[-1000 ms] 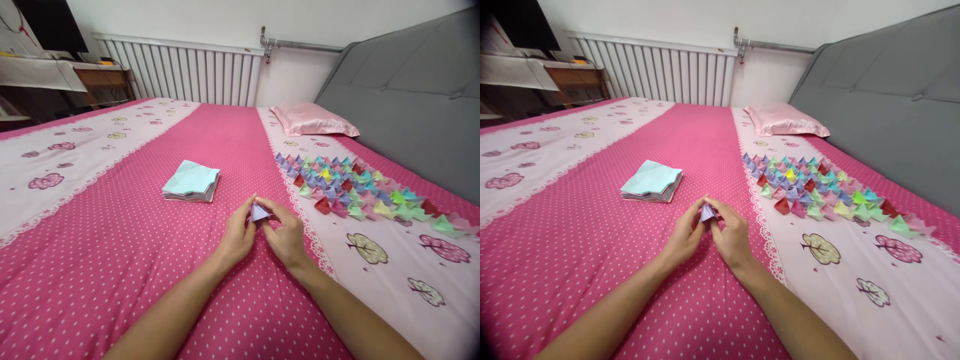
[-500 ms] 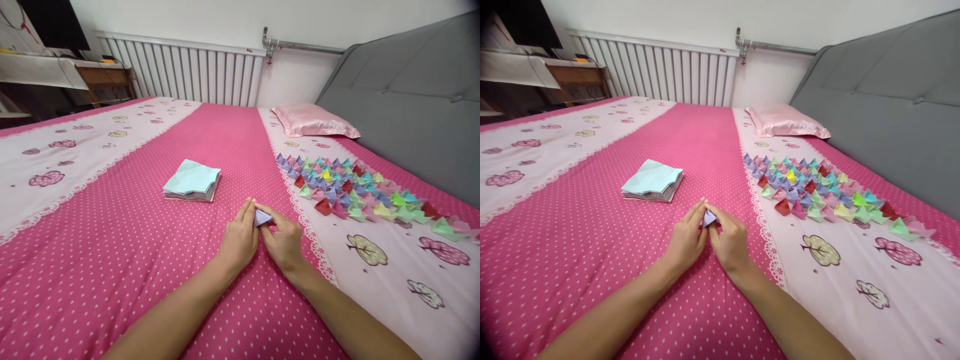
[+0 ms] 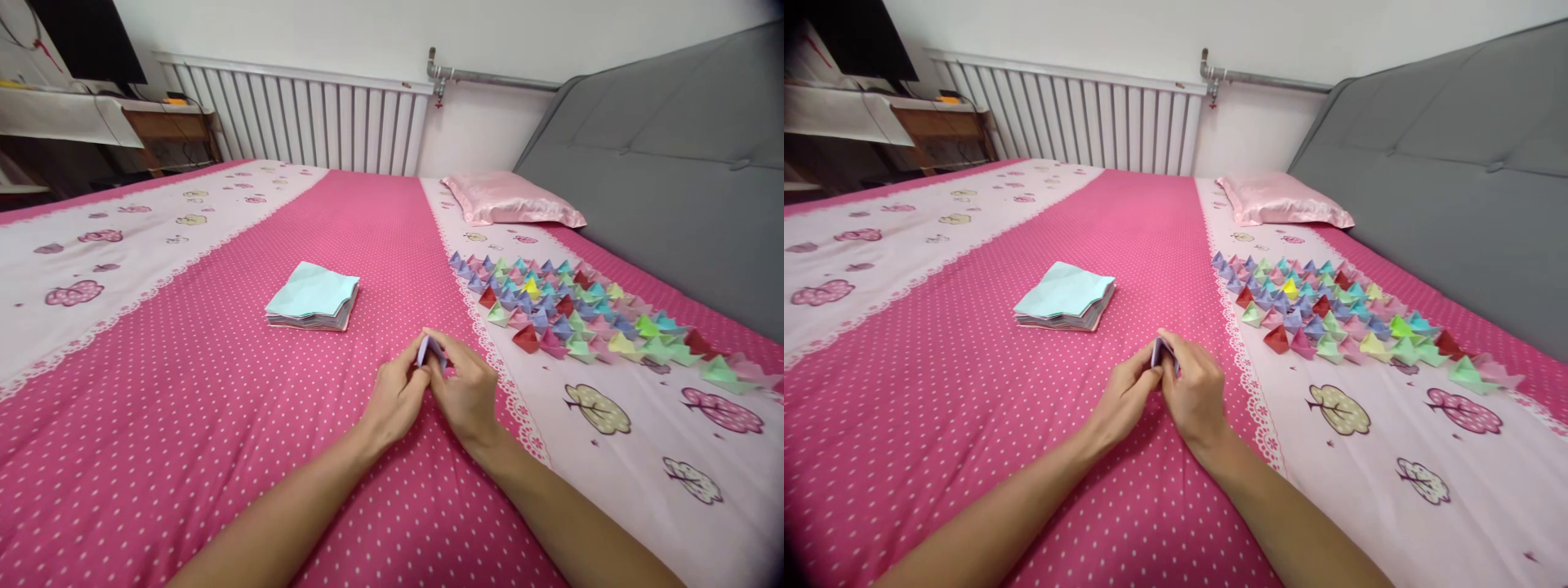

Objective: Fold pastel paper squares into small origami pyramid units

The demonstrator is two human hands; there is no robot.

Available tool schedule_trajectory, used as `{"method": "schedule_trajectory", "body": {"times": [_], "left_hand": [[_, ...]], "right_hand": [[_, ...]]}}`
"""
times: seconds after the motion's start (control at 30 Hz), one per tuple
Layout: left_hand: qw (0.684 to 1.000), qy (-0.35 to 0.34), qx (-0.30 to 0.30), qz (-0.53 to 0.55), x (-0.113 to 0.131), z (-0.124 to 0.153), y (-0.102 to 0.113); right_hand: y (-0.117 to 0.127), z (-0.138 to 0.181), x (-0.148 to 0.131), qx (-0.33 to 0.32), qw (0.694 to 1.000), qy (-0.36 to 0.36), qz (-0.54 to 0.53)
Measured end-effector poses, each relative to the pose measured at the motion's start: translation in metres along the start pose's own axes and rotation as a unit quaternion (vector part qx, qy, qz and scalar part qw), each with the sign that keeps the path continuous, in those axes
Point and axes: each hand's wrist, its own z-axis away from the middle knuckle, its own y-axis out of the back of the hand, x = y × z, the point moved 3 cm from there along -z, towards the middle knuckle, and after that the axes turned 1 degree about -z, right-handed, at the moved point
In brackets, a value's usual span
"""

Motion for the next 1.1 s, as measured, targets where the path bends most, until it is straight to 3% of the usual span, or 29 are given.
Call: {"method": "schedule_trajectory", "body": {"times": [0.27, 0.67, 0.8, 0.97, 1.1], "left_hand": [[0.997, 0.019, 0.052, -0.046, -0.011, -0.003, 0.003], [0.997, 0.010, 0.068, -0.042, -0.014, -0.005, 0.008], [0.996, -0.016, 0.019, -0.089, -0.011, -0.004, 0.006], [0.985, -0.036, 0.009, -0.169, -0.011, -0.003, 0.009], [0.991, 0.000, 0.004, -0.132, -0.013, -0.004, 0.010]], "right_hand": [[0.000, 0.000, -0.007, -0.027, 0.999, 0.023, -0.012], [-0.003, -0.003, 0.002, -0.046, 0.973, -0.143, -0.176], [-0.003, 0.000, -0.001, -0.022, 0.978, -0.113, -0.173], [0.000, 0.002, -0.009, -0.005, 0.992, 0.004, -0.127], [-0.001, 0.001, -0.005, -0.018, 0.991, -0.034, -0.127]]}}
